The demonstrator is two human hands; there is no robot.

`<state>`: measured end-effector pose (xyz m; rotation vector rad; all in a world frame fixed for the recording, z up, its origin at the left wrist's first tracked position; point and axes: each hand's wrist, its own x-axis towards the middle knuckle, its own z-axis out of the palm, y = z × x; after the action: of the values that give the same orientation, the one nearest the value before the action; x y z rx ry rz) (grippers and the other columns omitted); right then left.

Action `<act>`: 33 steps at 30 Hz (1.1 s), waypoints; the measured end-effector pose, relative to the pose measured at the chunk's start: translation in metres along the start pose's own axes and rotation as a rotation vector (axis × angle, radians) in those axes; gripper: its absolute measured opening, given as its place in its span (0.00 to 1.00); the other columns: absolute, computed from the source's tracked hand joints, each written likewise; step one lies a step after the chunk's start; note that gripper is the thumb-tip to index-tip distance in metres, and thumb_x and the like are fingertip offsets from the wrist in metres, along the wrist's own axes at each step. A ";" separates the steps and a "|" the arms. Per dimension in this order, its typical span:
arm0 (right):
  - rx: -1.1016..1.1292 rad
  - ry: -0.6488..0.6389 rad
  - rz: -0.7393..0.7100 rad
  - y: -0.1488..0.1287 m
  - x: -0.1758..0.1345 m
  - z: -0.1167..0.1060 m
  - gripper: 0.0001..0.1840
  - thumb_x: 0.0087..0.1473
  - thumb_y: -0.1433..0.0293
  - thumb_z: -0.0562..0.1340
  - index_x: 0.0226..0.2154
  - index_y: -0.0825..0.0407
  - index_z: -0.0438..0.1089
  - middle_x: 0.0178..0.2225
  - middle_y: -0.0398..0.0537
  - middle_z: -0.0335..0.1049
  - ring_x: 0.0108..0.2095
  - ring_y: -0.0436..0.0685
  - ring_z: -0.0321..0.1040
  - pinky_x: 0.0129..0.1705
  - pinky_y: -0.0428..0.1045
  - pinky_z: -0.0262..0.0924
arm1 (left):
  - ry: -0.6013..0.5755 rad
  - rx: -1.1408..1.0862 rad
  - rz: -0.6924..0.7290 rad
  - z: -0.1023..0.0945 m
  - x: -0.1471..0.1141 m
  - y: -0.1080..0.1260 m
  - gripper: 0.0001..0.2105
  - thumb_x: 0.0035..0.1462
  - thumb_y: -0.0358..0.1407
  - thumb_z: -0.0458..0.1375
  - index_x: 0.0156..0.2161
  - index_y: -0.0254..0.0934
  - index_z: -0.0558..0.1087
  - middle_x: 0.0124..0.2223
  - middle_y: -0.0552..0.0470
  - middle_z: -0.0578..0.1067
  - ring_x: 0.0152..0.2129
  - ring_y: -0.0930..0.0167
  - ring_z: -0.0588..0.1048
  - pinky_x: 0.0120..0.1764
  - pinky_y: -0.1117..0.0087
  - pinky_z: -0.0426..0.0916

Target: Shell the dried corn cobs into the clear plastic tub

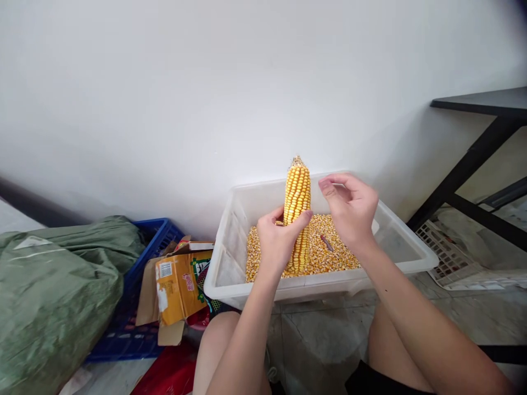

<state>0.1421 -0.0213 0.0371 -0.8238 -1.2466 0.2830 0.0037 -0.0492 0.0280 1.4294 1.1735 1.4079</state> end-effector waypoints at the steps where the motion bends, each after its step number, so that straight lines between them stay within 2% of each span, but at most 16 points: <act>1: -0.058 -0.064 -0.096 -0.004 0.001 -0.002 0.04 0.55 0.65 0.67 0.32 0.48 0.76 0.37 0.48 0.75 0.41 0.57 0.72 0.46 0.58 0.68 | 0.004 0.050 0.022 0.000 0.000 0.000 0.12 0.49 0.42 0.66 0.31 0.33 0.77 0.27 0.53 0.72 0.24 0.74 0.66 0.26 0.74 0.59; 3: -0.163 -0.201 -0.229 -0.010 0.000 -0.003 0.02 0.52 0.68 0.68 0.32 0.45 0.77 0.46 0.47 0.74 0.49 0.61 0.69 0.50 0.62 0.67 | 0.004 0.140 0.065 -0.001 -0.001 0.000 0.12 0.50 0.42 0.64 0.32 0.33 0.77 0.27 0.54 0.71 0.24 0.74 0.65 0.26 0.73 0.58; 5: -0.232 -0.281 -0.301 -0.011 -0.002 -0.001 0.04 0.53 0.71 0.68 0.31 0.44 0.77 0.50 0.46 0.72 0.52 0.62 0.66 0.50 0.63 0.67 | 0.009 0.221 0.095 -0.002 -0.002 0.001 0.11 0.51 0.42 0.63 0.30 0.34 0.76 0.25 0.56 0.68 0.23 0.74 0.63 0.26 0.73 0.56; 10: -0.302 -0.258 -0.392 -0.004 -0.003 0.001 0.08 0.59 0.74 0.61 0.30 0.48 0.73 0.39 0.47 0.76 0.44 0.59 0.69 0.49 0.60 0.66 | 0.030 0.273 0.089 -0.004 -0.003 0.008 0.14 0.48 0.43 0.64 0.23 0.34 0.71 0.22 0.56 0.64 0.21 0.75 0.60 0.24 0.73 0.50; 12: -0.281 -0.217 -0.330 0.001 0.000 -0.004 0.07 0.61 0.72 0.60 0.31 0.49 0.71 0.38 0.49 0.74 0.43 0.58 0.70 0.45 0.57 0.67 | 0.015 0.213 0.036 -0.007 -0.003 0.011 0.15 0.47 0.44 0.65 0.23 0.34 0.71 0.22 0.56 0.65 0.21 0.75 0.61 0.23 0.73 0.51; 14: -0.245 -0.182 -0.203 0.006 0.002 -0.009 0.07 0.62 0.67 0.59 0.32 0.49 0.69 0.38 0.49 0.73 0.41 0.57 0.70 0.39 0.54 0.68 | 0.004 0.140 -0.024 -0.012 -0.002 0.012 0.15 0.46 0.45 0.67 0.25 0.33 0.73 0.24 0.54 0.67 0.21 0.74 0.63 0.22 0.73 0.54; 16: -0.222 -0.222 -0.068 0.009 0.003 -0.014 0.10 0.63 0.64 0.57 0.32 0.50 0.68 0.35 0.48 0.72 0.37 0.56 0.70 0.35 0.52 0.66 | 0.038 0.075 -0.065 -0.017 0.000 0.011 0.16 0.45 0.46 0.67 0.27 0.33 0.75 0.25 0.52 0.70 0.22 0.73 0.66 0.23 0.73 0.57; 18: -0.233 -0.373 0.018 0.007 0.000 -0.017 0.11 0.64 0.63 0.57 0.32 0.51 0.68 0.30 0.46 0.71 0.32 0.54 0.69 0.33 0.50 0.63 | 0.112 0.012 -0.091 -0.022 0.004 0.008 0.16 0.45 0.47 0.68 0.28 0.33 0.75 0.26 0.51 0.71 0.22 0.73 0.67 0.23 0.73 0.59; 22: -0.233 -0.805 0.080 -0.012 -0.019 -0.015 0.13 0.65 0.66 0.55 0.28 0.51 0.66 0.25 0.42 0.69 0.26 0.50 0.64 0.30 0.48 0.56 | 0.273 -0.170 -0.116 -0.031 0.012 -0.002 0.17 0.43 0.47 0.69 0.30 0.34 0.73 0.28 0.51 0.72 0.22 0.73 0.68 0.25 0.72 0.62; 24: -0.200 -0.904 0.075 -0.022 -0.034 -0.011 0.16 0.65 0.66 0.54 0.26 0.52 0.65 0.23 0.41 0.67 0.25 0.49 0.62 0.28 0.48 0.54 | 0.353 -0.251 -0.115 -0.036 0.017 -0.006 0.19 0.43 0.47 0.69 0.33 0.35 0.72 0.30 0.52 0.72 0.24 0.73 0.70 0.27 0.72 0.64; 26: -0.167 -0.889 0.025 -0.028 -0.050 -0.007 0.15 0.63 0.67 0.57 0.25 0.52 0.67 0.23 0.40 0.66 0.25 0.49 0.62 0.28 0.47 0.54 | 0.454 -0.298 -0.113 -0.040 0.020 -0.009 0.20 0.41 0.46 0.69 0.34 0.36 0.69 0.31 0.53 0.71 0.25 0.73 0.70 0.29 0.72 0.65; 29: -0.122 -0.695 -0.131 -0.028 -0.072 0.001 0.06 0.60 0.68 0.63 0.32 0.51 0.73 0.28 0.44 0.72 0.30 0.51 0.67 0.34 0.49 0.61 | 0.575 -0.352 -0.121 -0.044 0.022 -0.012 0.22 0.40 0.45 0.70 0.34 0.37 0.65 0.31 0.55 0.69 0.26 0.74 0.70 0.30 0.72 0.66; 31: -0.129 -0.577 -0.224 -0.025 -0.081 0.007 0.08 0.56 0.66 0.67 0.40 0.50 0.76 0.33 0.47 0.73 0.34 0.54 0.69 0.38 0.52 0.64 | 0.595 -0.389 -0.139 -0.044 0.022 -0.013 0.23 0.39 0.45 0.71 0.34 0.38 0.64 0.31 0.55 0.68 0.26 0.74 0.70 0.30 0.71 0.66; 33: -0.151 -0.512 -0.267 -0.021 -0.087 0.015 0.10 0.55 0.66 0.68 0.42 0.48 0.77 0.33 0.47 0.72 0.34 0.55 0.68 0.37 0.53 0.65 | 0.579 -0.421 -0.156 -0.043 0.021 -0.013 0.24 0.39 0.45 0.71 0.34 0.38 0.63 0.31 0.56 0.68 0.26 0.73 0.70 0.30 0.71 0.66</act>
<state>0.0953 -0.0828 -0.0103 -0.7232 -1.8586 0.1889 -0.0415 -0.0281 0.0237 0.6389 1.1988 1.8824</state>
